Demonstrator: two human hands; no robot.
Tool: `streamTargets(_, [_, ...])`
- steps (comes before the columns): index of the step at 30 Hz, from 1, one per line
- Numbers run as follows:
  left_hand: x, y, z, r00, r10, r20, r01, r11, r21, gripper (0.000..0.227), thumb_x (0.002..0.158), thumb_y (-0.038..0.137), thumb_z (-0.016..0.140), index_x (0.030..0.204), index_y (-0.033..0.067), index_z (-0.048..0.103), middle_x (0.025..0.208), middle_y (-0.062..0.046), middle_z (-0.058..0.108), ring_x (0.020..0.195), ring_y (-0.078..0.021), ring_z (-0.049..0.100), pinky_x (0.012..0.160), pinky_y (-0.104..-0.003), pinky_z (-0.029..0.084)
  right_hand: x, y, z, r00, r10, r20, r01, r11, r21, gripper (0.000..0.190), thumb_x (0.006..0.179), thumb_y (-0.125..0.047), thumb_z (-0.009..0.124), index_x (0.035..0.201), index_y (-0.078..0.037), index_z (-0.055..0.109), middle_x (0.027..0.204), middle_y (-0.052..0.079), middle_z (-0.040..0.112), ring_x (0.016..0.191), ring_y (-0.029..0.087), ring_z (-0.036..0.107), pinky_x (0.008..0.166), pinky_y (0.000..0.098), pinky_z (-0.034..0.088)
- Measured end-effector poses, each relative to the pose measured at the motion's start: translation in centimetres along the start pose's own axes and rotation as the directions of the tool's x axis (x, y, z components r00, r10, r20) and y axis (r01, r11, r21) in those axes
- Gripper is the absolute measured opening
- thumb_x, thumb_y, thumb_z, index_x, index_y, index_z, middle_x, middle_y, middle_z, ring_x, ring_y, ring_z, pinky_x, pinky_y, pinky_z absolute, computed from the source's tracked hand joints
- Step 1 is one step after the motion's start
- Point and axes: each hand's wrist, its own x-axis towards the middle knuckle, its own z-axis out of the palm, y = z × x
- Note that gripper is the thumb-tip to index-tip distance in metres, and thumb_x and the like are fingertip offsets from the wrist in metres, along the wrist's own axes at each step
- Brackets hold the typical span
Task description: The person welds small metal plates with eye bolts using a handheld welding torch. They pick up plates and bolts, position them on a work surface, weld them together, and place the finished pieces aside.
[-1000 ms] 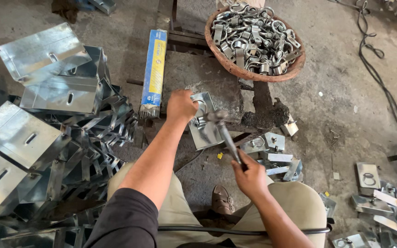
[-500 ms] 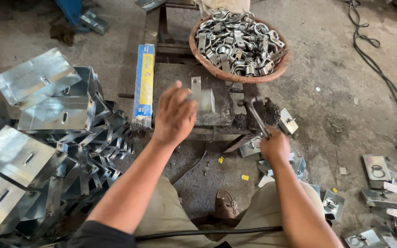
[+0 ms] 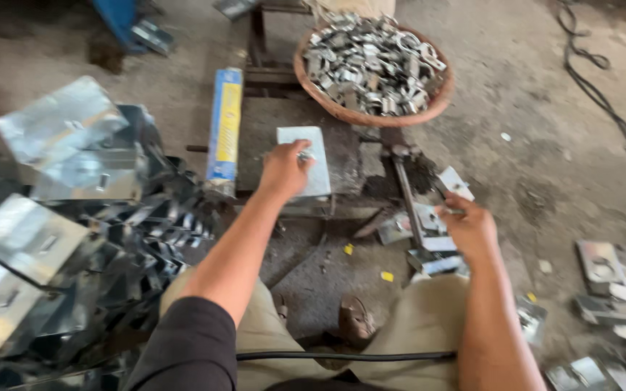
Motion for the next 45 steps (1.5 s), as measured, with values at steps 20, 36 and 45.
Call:
streamTargets(20, [0.1,-2.7,4.0,0.974,-0.08,-0.213,0.033,0.975,-0.219,0.018,0.084,0.009,0.08,0.099,0.0082,0.07,0.097,-0.011,0.075,0.095,-0.034,0.07,0.084,-0.045,0.054,-17.7,20.0,-7.6,0.554,0.806,0.211,-0.6,0.21,0.772,0.025,0.106,-0.026,0.058,0.116,-0.004,0.063,0.102,0.012,0.07,0.088,0.026,0.068,0.076,0.043,0.057])
streamTargets(36, [0.5,-2.6,3.0,0.955,-0.141,-0.26,0.06,0.953,-0.296,0.01,0.087,0.011,0.078,0.097,0.0118,0.077,0.102,-0.007,0.074,0.104,-0.0294,0.067,0.092,-0.04,0.053,-4.7,-11.2,2.9,0.887,0.367,0.28,-0.341,0.113,0.933,0.053,0.102,-0.052,0.049,0.122,-0.004,0.053,0.089,0.012,0.061,0.068,0.025,0.059,0.056,0.0354,0.046])
streamTargets(45, [0.1,-3.1,3.9,0.942,-0.129,-0.31,0.056,0.97,-0.235,0.008,0.087,0.011,0.078,0.094,0.0127,0.077,0.099,-0.004,0.075,0.105,-0.0276,0.063,0.094,-0.04,0.05,-8.1,-12.3,9.2,0.989,-0.135,0.054,0.082,0.826,0.558,0.079,0.086,-0.021,0.084,0.15,0.003,0.045,0.104,0.011,0.067,0.078,0.013,0.062,0.065,0.0299,0.051])
